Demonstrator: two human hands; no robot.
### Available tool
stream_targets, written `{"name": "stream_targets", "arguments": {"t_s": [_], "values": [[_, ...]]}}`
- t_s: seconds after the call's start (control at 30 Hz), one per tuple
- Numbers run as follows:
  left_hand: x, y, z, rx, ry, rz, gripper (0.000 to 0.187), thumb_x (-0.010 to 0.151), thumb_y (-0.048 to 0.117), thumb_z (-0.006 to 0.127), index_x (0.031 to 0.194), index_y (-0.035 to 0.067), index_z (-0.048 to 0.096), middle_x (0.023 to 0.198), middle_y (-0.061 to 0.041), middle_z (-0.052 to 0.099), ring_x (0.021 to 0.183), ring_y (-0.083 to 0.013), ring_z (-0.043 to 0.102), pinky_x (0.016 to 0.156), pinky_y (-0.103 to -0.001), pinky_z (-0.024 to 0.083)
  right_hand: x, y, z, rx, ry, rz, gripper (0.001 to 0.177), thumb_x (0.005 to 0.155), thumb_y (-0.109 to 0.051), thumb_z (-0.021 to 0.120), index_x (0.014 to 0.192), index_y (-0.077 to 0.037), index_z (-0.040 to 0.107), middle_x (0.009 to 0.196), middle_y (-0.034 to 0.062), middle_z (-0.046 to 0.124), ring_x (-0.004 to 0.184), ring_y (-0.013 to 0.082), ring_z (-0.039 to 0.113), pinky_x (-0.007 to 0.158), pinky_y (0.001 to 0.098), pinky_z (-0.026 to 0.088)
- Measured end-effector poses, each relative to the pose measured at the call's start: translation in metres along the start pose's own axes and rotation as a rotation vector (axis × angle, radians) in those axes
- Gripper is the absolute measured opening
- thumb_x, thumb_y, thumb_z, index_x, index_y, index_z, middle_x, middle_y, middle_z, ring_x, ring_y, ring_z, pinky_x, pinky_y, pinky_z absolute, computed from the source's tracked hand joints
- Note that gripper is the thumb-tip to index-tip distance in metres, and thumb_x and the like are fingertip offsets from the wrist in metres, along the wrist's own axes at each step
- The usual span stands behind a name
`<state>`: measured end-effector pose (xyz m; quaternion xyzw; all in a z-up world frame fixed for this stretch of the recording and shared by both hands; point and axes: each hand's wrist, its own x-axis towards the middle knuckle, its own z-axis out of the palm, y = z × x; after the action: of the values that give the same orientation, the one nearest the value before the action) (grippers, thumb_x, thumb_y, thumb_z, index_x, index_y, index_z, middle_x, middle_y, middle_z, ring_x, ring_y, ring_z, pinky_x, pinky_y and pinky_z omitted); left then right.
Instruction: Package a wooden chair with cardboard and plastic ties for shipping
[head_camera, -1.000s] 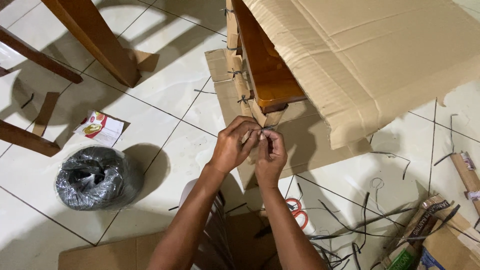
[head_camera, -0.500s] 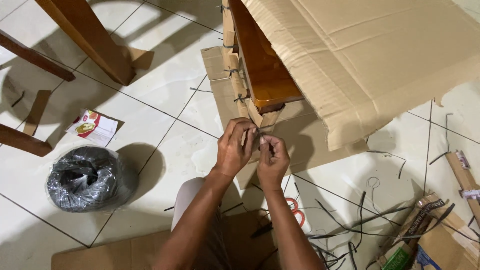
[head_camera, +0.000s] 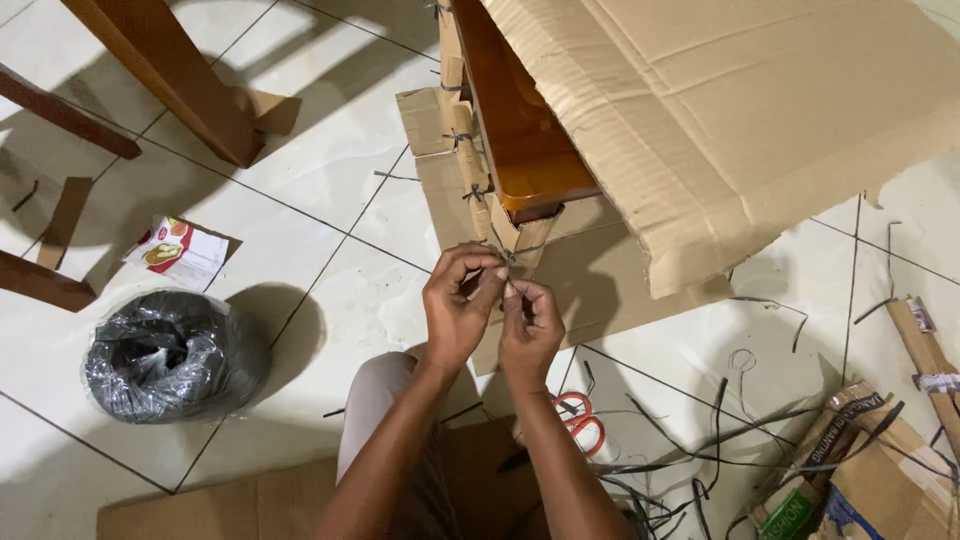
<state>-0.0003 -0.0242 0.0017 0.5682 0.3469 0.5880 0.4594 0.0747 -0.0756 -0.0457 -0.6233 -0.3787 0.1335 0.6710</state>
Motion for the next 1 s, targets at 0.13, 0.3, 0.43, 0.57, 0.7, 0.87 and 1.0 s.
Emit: {"name": "stream_targets", "arguments": {"t_s": [0.13, 0.3, 0.43, 0.57, 0.7, 0.87, 1.0], "values": [[0.003, 0.009, 0.001, 0.005, 0.017, -0.082, 0.005, 0.088, -0.002, 0.074, 0.092, -0.003, 0.075, 0.101, -0.019, 0.068, 0.102, -0.0342, 0.072, 0.084, -0.045, 0.063, -0.001, -0.008, -0.001, 0.012, -0.002, -0.010, 0.008, 0.101, -0.005, 0.064, 0.101, 0.001, 0.070, 0.073, 0.0121, 0.067, 0.066, 0.0159, 0.062, 0.067, 0.0345, 0.056], [0.011, 0.010, 0.004, 0.148, 0.010, -0.195, 0.006, 0.083, 0.001, 0.074, 0.087, 0.001, 0.079, 0.091, -0.016, 0.069, 0.086, -0.0266, 0.075, 0.075, -0.036, 0.065, -0.001, -0.011, 0.001, 0.027, 0.004, -0.038, 0.010, 0.101, 0.002, 0.060, 0.100, -0.001, 0.070, 0.071, 0.0099, 0.066, 0.065, 0.0141, 0.062, 0.067, 0.0324, 0.057], [0.010, 0.004, 0.009, 0.155, 0.030, -0.197, 0.007, 0.081, 0.002, 0.075, 0.086, 0.000, 0.079, 0.088, -0.015, 0.068, 0.083, -0.0248, 0.074, 0.075, -0.034, 0.063, -0.001, -0.011, 0.003, 0.026, 0.016, -0.040, 0.012, 0.100, 0.004, 0.058, 0.099, 0.000, 0.069, 0.071, 0.0098, 0.064, 0.065, 0.0144, 0.061, 0.068, 0.0322, 0.057], [0.010, 0.007, 0.013, 0.194, 0.055, -0.242, 0.007, 0.081, 0.004, 0.074, 0.084, 0.001, 0.079, 0.085, -0.016, 0.068, 0.079, -0.0241, 0.073, 0.067, -0.034, 0.060, -0.001, -0.015, 0.002, -0.005, 0.010, -0.029, 0.013, 0.100, 0.006, 0.056, 0.099, 0.000, 0.068, 0.071, 0.0089, 0.062, 0.066, 0.0138, 0.059, 0.068, 0.0321, 0.056], [0.010, 0.013, 0.015, 0.165, 0.079, -0.295, 0.009, 0.081, 0.004, 0.071, 0.083, -0.002, 0.078, 0.081, -0.016, 0.067, 0.076, -0.0192, 0.068, 0.064, -0.035, 0.057, -0.005, -0.012, 0.001, -0.056, 0.004, -0.044, 0.011, 0.099, 0.004, 0.059, 0.100, -0.001, 0.067, 0.073, 0.0120, 0.061, 0.068, 0.0170, 0.061, 0.070, 0.0345, 0.057], [0.010, 0.023, 0.019, 0.133, 0.133, -0.346, 0.009, 0.080, 0.004, 0.069, 0.079, -0.001, 0.077, 0.076, -0.015, 0.064, 0.074, -0.0158, 0.064, 0.063, -0.033, 0.056, -0.004, -0.018, -0.001, -0.067, -0.021, -0.049, 0.009, 0.101, 0.000, 0.059, 0.101, -0.004, 0.067, 0.076, 0.0129, 0.063, 0.071, 0.0196, 0.063, 0.072, 0.0364, 0.057], [0.009, 0.018, 0.023, 0.124, 0.169, -0.366, 0.009, 0.079, 0.004, 0.070, 0.078, -0.003, 0.075, 0.074, -0.016, 0.063, 0.073, -0.0182, 0.063, 0.062, -0.034, 0.054, -0.008, -0.017, -0.002, -0.022, -0.033, -0.036, 0.009, 0.101, 0.000, 0.058, 0.100, -0.004, 0.065, 0.078, 0.0104, 0.061, 0.076, 0.0164, 0.059, 0.076, 0.0363, 0.056]]}}
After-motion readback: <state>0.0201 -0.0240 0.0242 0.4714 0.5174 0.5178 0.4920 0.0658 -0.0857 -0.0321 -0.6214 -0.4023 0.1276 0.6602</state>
